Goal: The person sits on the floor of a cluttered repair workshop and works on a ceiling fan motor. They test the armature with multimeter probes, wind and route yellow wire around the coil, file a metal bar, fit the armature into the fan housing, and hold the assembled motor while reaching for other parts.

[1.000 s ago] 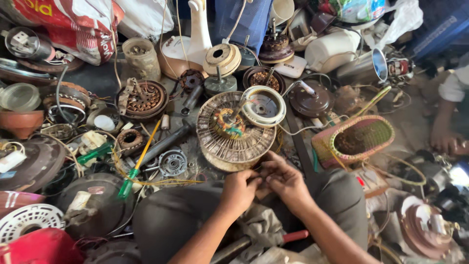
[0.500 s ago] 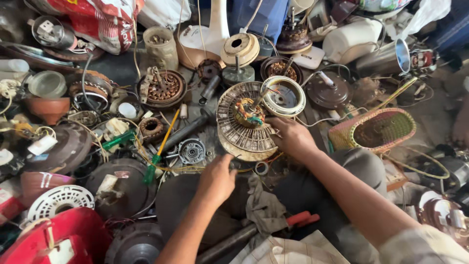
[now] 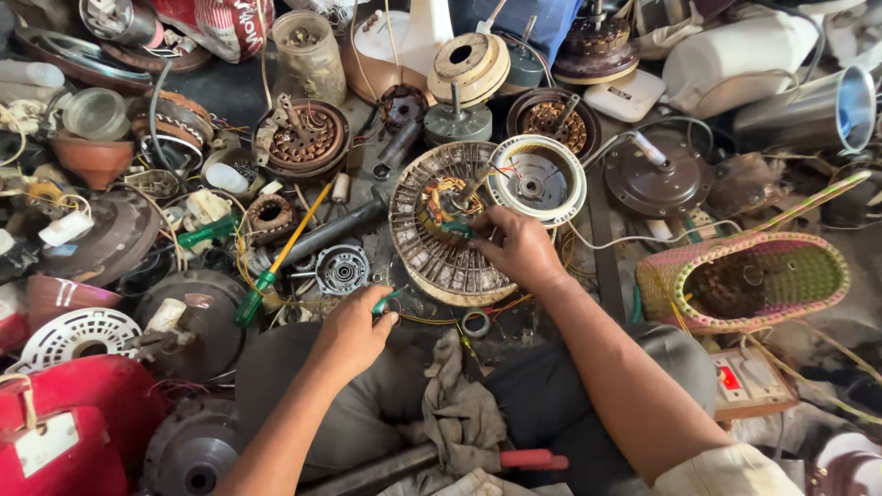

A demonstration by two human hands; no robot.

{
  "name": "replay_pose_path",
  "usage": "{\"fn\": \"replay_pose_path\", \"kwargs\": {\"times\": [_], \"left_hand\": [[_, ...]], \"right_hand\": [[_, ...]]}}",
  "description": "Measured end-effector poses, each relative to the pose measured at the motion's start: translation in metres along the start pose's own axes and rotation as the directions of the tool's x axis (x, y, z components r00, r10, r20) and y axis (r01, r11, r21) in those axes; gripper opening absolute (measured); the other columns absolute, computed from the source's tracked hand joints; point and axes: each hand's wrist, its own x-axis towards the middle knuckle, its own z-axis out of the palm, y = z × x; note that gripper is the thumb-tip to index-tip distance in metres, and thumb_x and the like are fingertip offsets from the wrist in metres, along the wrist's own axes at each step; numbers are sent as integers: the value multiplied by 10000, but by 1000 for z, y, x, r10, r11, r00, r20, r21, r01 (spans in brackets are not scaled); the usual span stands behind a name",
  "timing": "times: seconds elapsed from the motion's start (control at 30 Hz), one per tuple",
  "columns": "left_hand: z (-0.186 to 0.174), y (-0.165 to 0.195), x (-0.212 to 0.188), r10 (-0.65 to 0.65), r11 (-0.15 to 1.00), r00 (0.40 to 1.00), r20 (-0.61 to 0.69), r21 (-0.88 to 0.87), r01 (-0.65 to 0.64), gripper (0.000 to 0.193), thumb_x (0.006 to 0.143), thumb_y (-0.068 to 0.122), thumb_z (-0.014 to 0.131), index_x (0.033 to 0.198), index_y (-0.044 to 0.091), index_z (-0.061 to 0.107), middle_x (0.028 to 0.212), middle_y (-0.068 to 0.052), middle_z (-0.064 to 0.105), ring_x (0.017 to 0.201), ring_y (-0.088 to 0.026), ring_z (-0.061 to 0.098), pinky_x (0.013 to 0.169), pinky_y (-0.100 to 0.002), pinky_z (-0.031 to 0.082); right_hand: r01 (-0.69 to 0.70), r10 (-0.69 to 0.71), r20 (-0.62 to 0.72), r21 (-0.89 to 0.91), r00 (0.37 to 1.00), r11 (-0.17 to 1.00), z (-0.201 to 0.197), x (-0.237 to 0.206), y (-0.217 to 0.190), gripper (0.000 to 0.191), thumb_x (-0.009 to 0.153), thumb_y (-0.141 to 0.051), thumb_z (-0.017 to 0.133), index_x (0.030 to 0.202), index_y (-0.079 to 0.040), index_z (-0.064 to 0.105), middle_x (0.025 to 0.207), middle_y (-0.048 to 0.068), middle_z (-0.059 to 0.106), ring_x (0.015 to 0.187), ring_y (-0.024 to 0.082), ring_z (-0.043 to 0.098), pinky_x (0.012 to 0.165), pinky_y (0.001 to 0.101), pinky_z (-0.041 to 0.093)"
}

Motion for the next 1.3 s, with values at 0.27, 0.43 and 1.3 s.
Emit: {"fn": "replay_pose_path", "kwargs": {"times": [0.27,0.43,1.3], "left_hand": [[11,8,10,61,964,998,25,256,-65,392,884,226,699,1237,78,614,1239,-161,629,1139,-369,605,941,-467,511],[22,1,19,95,927,994,-51,368,-70,233,915,156,635,1105,36,695,1145,-163,616,1129,-358,567,921,-476,508],[42,-9,69,-341,848,939,-33,420,323,240,955,77,538,1033,41,762,1099,-210,732,1058,-388,713,885,-488,588]], "right_hand": [[-146,142,47,92,989,985,-3,3,7,203,764,-143,862,882,-36,737,853,83,731,758,194,689,699,354,554],[-83,80,51,76,996,994,-4,2,10,166,781,-117,829,899,-37,743,870,94,733,796,207,694,729,358,552],[-161,191,-53,353,980,922,21,-10,22,164,865,-43,791,1002,-25,704,863,60,719,728,128,653,661,289,550]]}}
